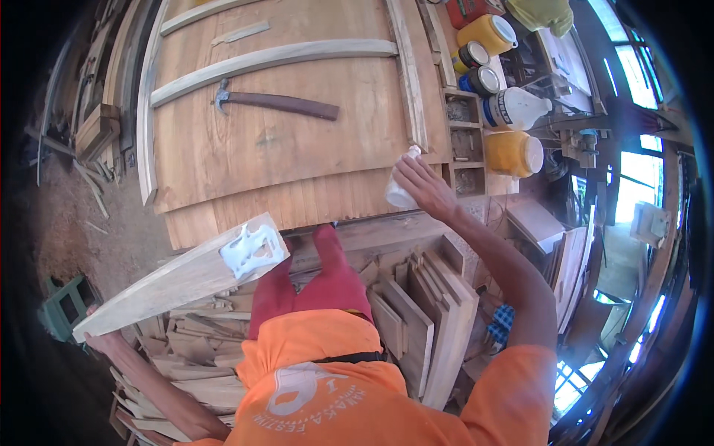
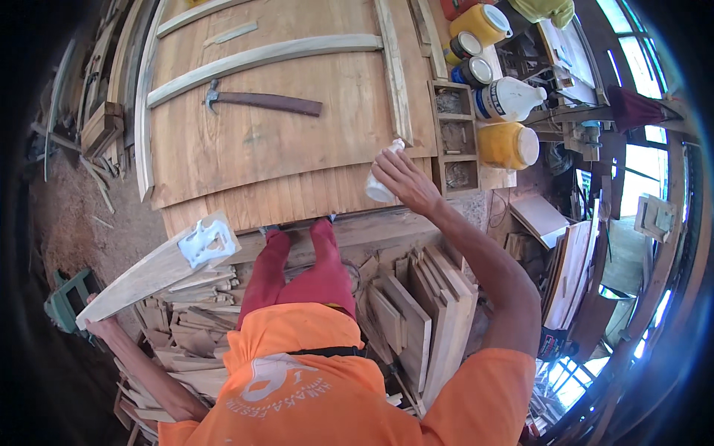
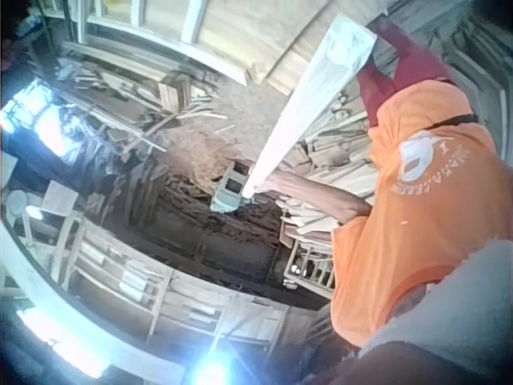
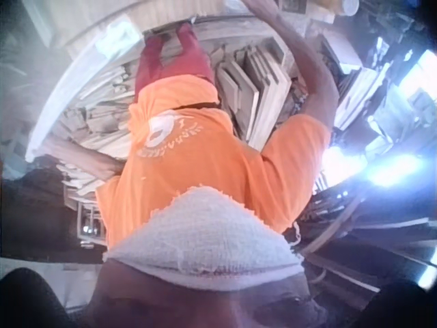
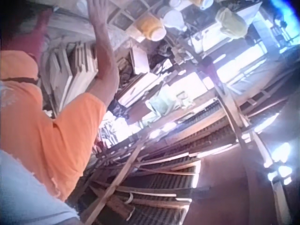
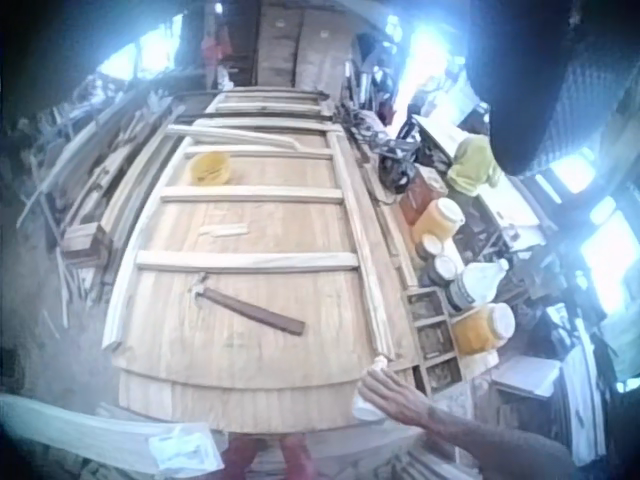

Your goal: The person works on a wooden frame using a hammer, applies glue to the end of a wooden strip from a squeeze bottle, and aligns and hammers the strip onto the frame.

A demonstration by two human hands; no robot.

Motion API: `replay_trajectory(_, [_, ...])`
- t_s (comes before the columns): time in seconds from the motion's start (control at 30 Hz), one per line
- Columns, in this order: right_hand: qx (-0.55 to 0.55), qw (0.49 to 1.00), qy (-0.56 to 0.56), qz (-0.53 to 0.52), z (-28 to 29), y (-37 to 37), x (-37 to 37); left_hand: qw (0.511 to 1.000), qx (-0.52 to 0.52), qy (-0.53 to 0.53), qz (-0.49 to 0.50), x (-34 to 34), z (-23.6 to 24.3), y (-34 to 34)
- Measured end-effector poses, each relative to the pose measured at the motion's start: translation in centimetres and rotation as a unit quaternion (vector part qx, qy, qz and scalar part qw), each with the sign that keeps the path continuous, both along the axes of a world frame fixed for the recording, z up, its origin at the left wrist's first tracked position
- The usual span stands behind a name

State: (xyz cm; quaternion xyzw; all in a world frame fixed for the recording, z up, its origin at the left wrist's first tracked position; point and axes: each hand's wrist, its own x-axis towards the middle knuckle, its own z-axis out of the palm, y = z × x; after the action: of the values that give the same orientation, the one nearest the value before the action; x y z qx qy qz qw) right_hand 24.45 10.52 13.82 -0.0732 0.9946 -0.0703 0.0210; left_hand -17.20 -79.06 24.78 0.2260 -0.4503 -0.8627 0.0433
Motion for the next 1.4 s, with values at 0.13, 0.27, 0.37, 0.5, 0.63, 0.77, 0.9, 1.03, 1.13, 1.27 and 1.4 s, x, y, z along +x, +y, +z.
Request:
replay_trajectory(0.13, [0.045, 0.998, -0.026, 0.044, -0.4, 1.5, 0.6, 1.0, -0.016, -0.01, -0.003, 0.7, 0.1, 3.4])
replay_trajectory(0.27, [0.056, 0.996, -0.026, 0.072, -0.8, 2.2, 0.3, 0.999, 0.004, 0.017, -0.05, 1.7, 1.0, 4.5])
replay_trajectory(0.37, [0.065, 0.994, -0.033, 0.083, -0.5, 2.5, 0.5, 0.999, -0.027, 0.007, -0.017, 2.2, 0.7, 6.4])
replay_trajectory(0.5, [0.035, 0.996, -0.048, 0.072, -0.2, 3.3, 1.4, 0.999, -0.008, 0.014, -0.031, 3.1, 0.8, 7.6])
replay_trajectory(0.63, [0.013, 0.996, -0.021, 0.083, -0.3, 3.6, -0.2, 1.0, -0.029, 0.011, 0.004, 3.3, 1.1, 7.4])
replay_trajectory(0.77, [0.014, 0.995, -0.049, 0.088, -0.1, 3.1, -1.5, 0.999, -0.037, 0.017, 0.008, 4.0, 1.4, 7.2])
replay_trajectory(0.9, [0.018, 0.996, -0.056, 0.07, 0.1, 3.3, 0.7, 0.996, -0.072, -0.012, 0.05, 4.9, 1.7, 9.7])
replay_trajectory(1.03, [0.011, 0.997, 0.001, 0.077, -0.7, 3.2, 1.3, 0.998, -0.048, 0.025, 0.016, 5.0, 3.1, 6.9])
replay_trajectory(1.13, [0.016, 0.997, -0.044, 0.068, -0.4, 3.3, 0.5, 0.998, -0.063, 0.002, 0.023, 4.3, 1.9, 8.7])
replay_trajectory(1.27, [0.001, 0.995, -0.054, 0.078, -1.0, 2.7, -1.7, 0.995, -0.091, 0.011, 0.034, 4.3, 2.2, 5.7])
replay_trajectory(1.4, [0.018, 0.996, -0.057, 0.064, -0.8, 3.3, 1.6, 0.997, -0.074, 0.015, 0.026, 4.6, 1.8, 6.9])
